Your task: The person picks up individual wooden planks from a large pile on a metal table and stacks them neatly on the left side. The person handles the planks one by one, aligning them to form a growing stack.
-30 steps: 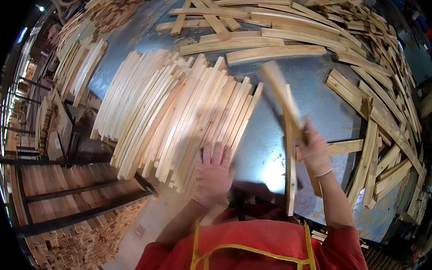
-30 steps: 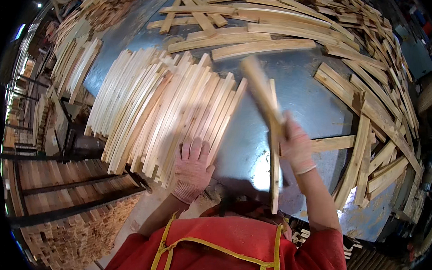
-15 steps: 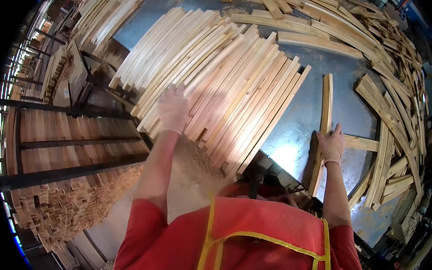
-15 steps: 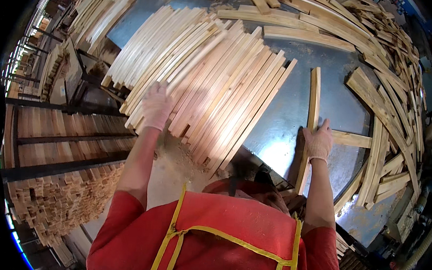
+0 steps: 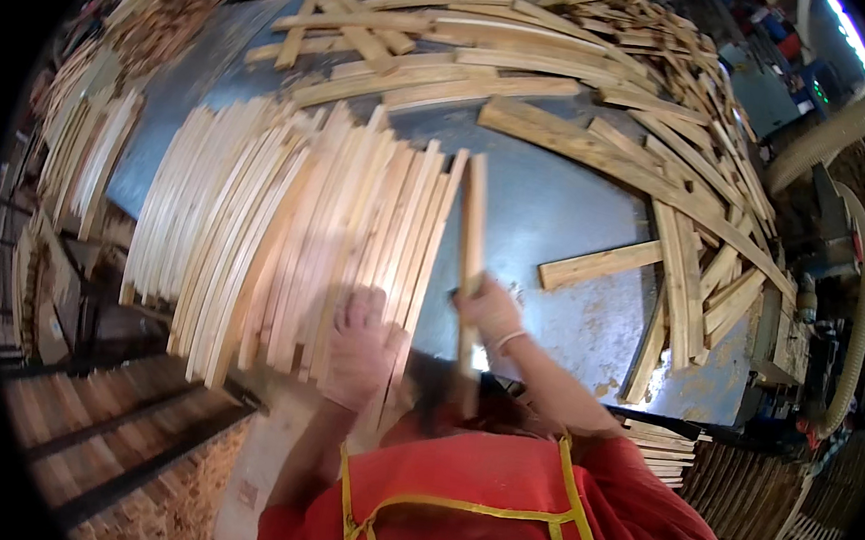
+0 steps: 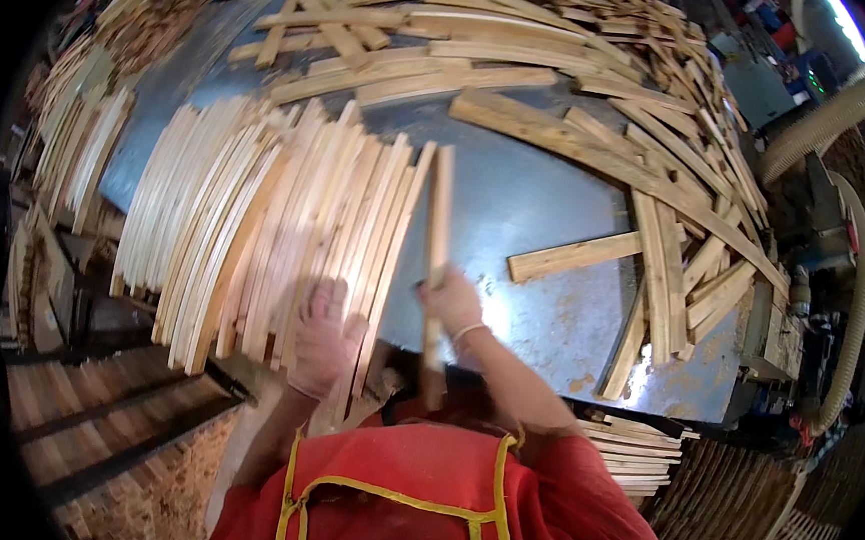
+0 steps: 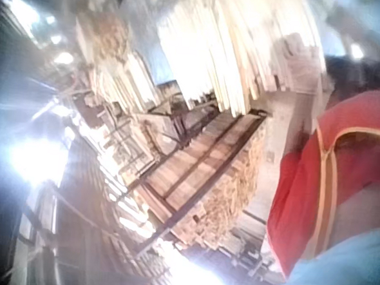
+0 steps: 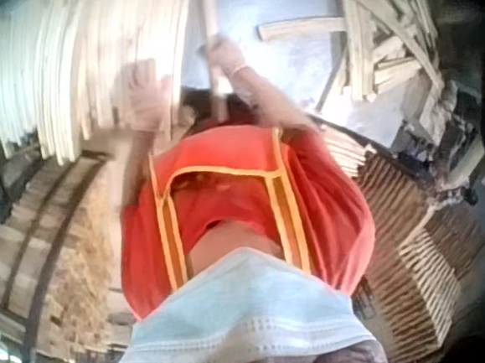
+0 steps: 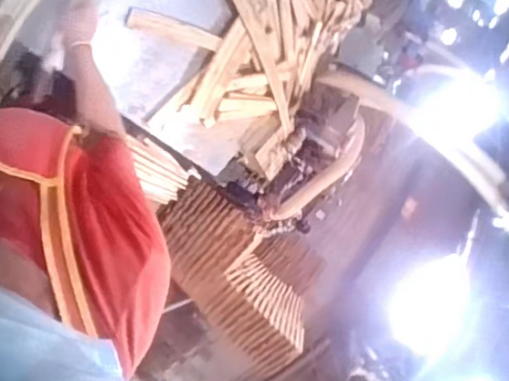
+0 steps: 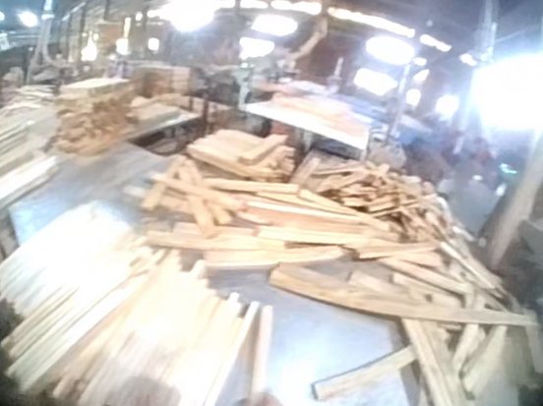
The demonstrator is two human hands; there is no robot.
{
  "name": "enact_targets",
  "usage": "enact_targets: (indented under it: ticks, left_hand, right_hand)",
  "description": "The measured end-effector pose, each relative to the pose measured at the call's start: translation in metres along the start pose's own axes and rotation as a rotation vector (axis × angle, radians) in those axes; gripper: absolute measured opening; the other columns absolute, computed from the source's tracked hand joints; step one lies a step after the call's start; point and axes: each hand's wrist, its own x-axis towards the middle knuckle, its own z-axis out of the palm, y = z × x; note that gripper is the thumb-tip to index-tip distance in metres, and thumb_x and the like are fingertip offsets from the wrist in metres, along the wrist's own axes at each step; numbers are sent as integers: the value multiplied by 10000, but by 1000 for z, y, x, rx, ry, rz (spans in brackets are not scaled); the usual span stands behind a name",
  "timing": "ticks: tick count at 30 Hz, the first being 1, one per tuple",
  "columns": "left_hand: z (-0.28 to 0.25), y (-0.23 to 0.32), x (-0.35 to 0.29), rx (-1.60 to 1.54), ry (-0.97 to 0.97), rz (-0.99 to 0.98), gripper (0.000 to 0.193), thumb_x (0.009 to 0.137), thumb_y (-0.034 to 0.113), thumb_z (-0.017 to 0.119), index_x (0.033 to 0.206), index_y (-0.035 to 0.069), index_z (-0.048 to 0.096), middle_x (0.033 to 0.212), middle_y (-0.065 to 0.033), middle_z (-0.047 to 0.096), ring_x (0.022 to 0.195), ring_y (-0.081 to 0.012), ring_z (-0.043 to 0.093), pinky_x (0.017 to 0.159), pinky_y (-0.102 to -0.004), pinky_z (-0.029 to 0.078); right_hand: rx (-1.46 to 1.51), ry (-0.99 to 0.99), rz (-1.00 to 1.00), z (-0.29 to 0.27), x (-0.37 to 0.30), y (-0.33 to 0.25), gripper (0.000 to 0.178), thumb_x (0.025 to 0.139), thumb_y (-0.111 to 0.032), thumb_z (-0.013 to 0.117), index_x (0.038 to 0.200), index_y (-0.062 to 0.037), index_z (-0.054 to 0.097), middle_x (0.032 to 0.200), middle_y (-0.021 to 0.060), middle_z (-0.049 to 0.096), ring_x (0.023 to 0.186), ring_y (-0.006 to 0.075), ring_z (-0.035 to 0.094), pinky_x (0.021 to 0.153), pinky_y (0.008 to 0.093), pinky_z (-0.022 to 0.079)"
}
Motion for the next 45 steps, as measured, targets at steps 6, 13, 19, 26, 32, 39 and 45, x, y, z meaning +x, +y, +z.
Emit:
enact_targets:
  ticks: [6,13,19,26,32,39,45]
  left_hand:
    - [30,45,28,-8,-60,158,713,815,403,768,1385,4,611,1421,-213,546,1366,-439,480,1179,-620,371]
    - [40,39,35,95,-29,202,687,729,286,739,1369,64,624,1402,-161,564,1334,-423,511,1163,-604,390]
    - [42,40,30,68,-17,154,632,747,257,711,1352,87,647,1409,-128,572,1335,-372,525,1129,-569,414]
    - [33,44,35,10,-5,141,661,726,231,716,1368,100,629,1377,-127,554,1321,-371,515,1135,-561,419]
    - [32,42,36,44,13,195,662,735,227,714,1374,88,610,1370,-128,548,1321,-367,514,1146,-552,408]
    - [32,39,29,28,-4,162,586,788,259,703,1338,76,617,1353,-117,584,1328,-347,508,1165,-530,381]
    - [10,49,36,-46,-155,136,685,815,355,737,1420,70,586,1429,-142,529,1390,-352,478,1208,-549,350]
  right_hand:
    - [-48,-214,-371,-46,45,-18,492,928,-375,708,1272,-37,613,1111,239,744,1042,432,717,930,511,577]
    - [-851,357,-405,-232,186,8,902,747,-448,885,1481,-104,491,1439,162,587,1382,376,543,1108,506,473]
    - [-882,290,-377,-215,225,12,817,742,-359,890,1461,-129,576,1449,152,577,1407,371,517,1114,501,476]
    - [-835,257,-330,-198,198,36,817,777,-349,871,1500,-154,544,1487,128,570,1360,369,554,1076,509,509]
    - [-878,346,-272,-207,204,45,867,830,-456,816,1568,-151,476,1478,149,614,1311,399,609,1044,505,537]
    - [-516,-53,-88,-198,106,41,611,800,-453,776,1198,9,736,1119,272,724,1013,414,721,898,469,568]
    - [-241,222,-148,-175,26,92,780,740,-530,805,1351,-56,702,1172,233,714,1068,420,703,969,475,565]
